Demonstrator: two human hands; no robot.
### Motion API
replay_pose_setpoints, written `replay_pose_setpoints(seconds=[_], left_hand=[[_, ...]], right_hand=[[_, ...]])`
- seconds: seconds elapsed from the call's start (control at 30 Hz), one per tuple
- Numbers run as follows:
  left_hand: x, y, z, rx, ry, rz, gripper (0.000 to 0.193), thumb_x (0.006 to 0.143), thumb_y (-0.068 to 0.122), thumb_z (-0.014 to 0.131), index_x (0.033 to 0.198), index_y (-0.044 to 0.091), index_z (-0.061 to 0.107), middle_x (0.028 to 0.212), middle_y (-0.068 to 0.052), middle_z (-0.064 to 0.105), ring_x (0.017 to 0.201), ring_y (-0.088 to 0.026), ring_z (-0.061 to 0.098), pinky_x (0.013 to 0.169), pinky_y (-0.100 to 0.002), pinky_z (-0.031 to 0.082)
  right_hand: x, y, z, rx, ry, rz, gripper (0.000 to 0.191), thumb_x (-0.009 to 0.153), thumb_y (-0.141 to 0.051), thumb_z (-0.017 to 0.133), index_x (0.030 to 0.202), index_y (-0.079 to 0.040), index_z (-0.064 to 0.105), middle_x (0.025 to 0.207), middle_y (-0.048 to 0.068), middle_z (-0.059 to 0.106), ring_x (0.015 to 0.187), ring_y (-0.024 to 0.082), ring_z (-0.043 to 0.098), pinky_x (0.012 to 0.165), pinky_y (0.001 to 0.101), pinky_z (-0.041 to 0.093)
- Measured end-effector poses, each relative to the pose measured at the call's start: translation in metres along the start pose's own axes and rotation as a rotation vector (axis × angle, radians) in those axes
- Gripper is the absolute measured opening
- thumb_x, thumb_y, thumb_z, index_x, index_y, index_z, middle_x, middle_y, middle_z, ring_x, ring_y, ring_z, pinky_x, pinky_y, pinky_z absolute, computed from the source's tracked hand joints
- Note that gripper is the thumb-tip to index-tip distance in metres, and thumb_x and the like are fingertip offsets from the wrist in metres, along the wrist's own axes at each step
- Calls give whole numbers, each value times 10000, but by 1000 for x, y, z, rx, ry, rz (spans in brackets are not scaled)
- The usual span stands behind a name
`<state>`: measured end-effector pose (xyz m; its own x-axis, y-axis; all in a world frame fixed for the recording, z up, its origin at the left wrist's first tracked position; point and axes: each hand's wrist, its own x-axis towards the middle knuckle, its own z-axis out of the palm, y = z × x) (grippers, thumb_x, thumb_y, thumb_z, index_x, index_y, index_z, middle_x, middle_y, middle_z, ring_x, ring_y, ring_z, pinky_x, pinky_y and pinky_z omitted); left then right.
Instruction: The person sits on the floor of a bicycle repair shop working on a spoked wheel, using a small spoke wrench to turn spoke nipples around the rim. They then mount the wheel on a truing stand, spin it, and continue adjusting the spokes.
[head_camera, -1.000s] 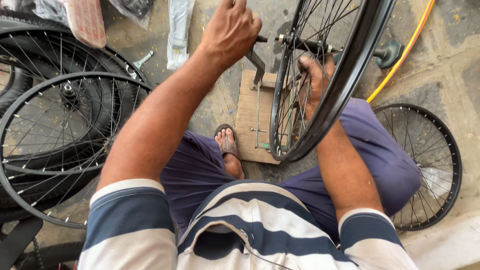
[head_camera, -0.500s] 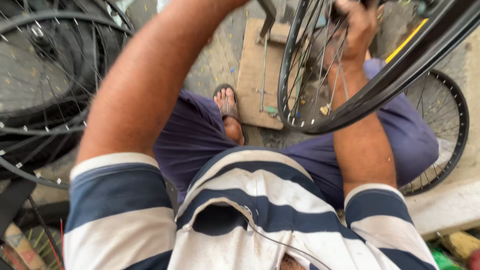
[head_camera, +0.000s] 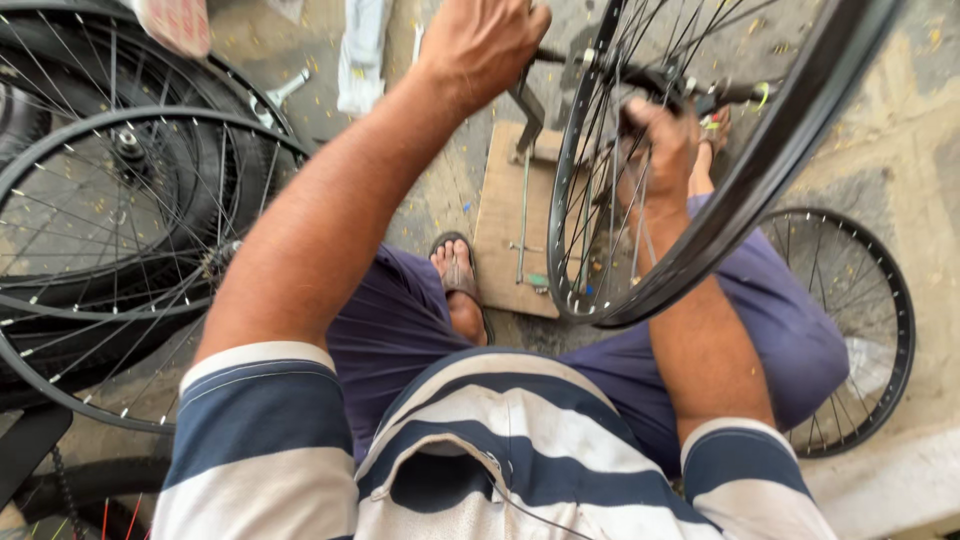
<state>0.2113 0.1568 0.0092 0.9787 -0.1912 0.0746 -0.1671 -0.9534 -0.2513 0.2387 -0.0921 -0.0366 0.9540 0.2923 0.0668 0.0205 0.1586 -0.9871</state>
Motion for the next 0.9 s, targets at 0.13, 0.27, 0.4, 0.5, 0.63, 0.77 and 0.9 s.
replay_pose_setpoints(seconds=[0.13,0.27,0.4,0.5,0.63,0.77,0.9], left_hand=[[0,1,-7,-9,37,-3,275,896,227,640,1111,69,708,1108,-191,686,1062,-288,610,910,-440,482],[5,3,-18,-416,-189,-35,440,854,348,732,1169,44,693,1136,-186,659,1095,-315,560,939,-474,444],[15,11,-17,-459,-282,-53,293,1001,338,641,1074,71,739,1157,-142,659,1101,-298,562,991,-484,423],[23,17,-11,-320,-386,-29,242,1019,16,510,1012,34,751,1136,-135,705,1139,-261,586,1057,-444,441],[26,26,-5,-342,-55,-110,251,884,2,490,1042,37,682,1015,-149,691,985,-272,604,949,-457,441],[25,34,-5,-254,151,-76,287,766,60,502,995,49,675,955,-167,673,916,-301,604,779,-504,507],[33,34,-14,-260,-532,-98,297,1077,42,411,1072,44,708,1077,-119,701,1070,-248,601,1021,-422,467]], right_hand=[[2,2,10,452,41,197,319,867,9,653,1176,5,576,921,70,649,803,194,662,753,324,580],[4,3,12,423,39,199,327,891,-4,680,1193,26,559,922,74,622,807,185,641,762,317,565],[0,1,13,340,84,245,375,864,-31,679,1220,-9,564,964,63,629,858,158,650,820,290,569],[0,3,13,366,73,227,406,859,-36,686,1243,-27,552,1015,54,621,902,143,638,866,285,559],[3,8,12,379,40,177,404,897,-30,711,1261,9,540,1026,70,605,907,159,622,881,311,552],[3,7,10,371,61,234,450,853,-49,712,1262,-14,527,1011,73,621,906,161,644,881,305,562],[2,3,10,331,58,255,565,810,-105,737,1314,-17,496,1011,74,624,900,163,638,871,311,563]])
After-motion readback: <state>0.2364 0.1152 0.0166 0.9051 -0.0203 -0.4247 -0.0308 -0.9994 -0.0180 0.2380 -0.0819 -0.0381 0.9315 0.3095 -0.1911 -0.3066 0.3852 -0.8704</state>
